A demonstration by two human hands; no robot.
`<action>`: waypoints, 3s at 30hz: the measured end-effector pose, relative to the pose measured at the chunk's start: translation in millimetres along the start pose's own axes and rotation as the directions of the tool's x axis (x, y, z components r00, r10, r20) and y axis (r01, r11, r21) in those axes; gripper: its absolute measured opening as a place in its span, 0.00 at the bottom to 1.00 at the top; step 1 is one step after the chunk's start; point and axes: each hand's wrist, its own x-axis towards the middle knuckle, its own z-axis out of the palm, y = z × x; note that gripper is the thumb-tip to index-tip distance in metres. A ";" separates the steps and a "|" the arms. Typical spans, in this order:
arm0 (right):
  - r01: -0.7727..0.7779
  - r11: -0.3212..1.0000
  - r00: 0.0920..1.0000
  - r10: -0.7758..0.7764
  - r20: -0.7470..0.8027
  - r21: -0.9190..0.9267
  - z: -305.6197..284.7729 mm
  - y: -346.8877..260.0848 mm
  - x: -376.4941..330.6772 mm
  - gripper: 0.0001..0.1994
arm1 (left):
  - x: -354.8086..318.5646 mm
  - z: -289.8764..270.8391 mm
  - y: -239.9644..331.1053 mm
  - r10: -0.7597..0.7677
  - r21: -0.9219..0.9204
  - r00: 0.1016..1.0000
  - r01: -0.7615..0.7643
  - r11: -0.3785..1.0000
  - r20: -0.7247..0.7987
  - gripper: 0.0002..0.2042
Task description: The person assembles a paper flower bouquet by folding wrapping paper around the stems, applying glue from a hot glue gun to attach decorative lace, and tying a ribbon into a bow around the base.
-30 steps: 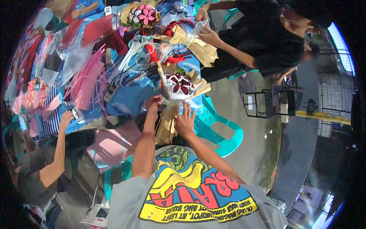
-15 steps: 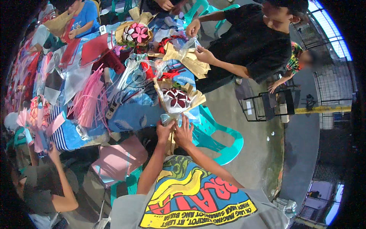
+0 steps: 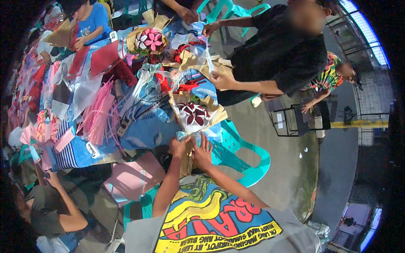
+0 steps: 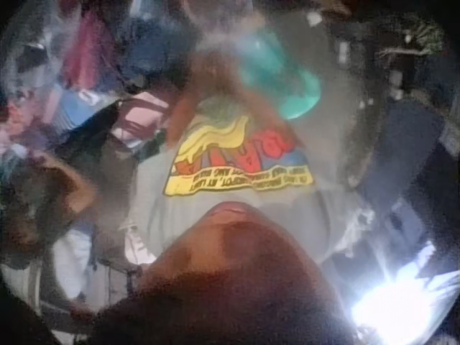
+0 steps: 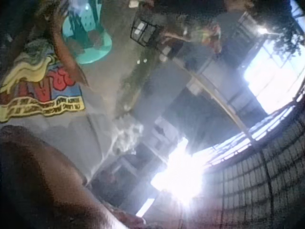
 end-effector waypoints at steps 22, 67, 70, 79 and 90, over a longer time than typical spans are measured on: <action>0.265 0.876 0.945 -0.318 0.071 0.403 -59.8 66.7 1.9 0.31 | -12.1 -6.7 -9.7 -0.016 0.001 0.994 0.016 1.000 -0.113 0.26; -0.172 0.820 0.562 -0.374 0.738 0.546 -30.2 27.5 -102.5 0.22 | 15.4 22.4 -32.6 0.046 -0.064 0.988 -0.056 0.996 -0.145 0.39; -0.011 0.826 0.580 -0.453 0.677 0.563 -32.0 13.9 -101.0 0.23 | 10.5 14.5 -39.1 0.063 -0.052 0.984 -0.073 0.996 -0.169 0.38; -0.123 0.861 0.718 -0.267 0.643 0.494 -27.3 66.8 -73.8 0.18 | -30.3 17.5 22.0 0.126 -0.042 0.987 -0.131 0.991 -0.102 0.36; 0.145 0.890 0.951 -0.005 -0.309 0.432 -71.2 40.6 17.3 0.10 | -24.9 0.9 10.6 0.208 -0.068 0.966 -0.221 0.973 -0.155 0.30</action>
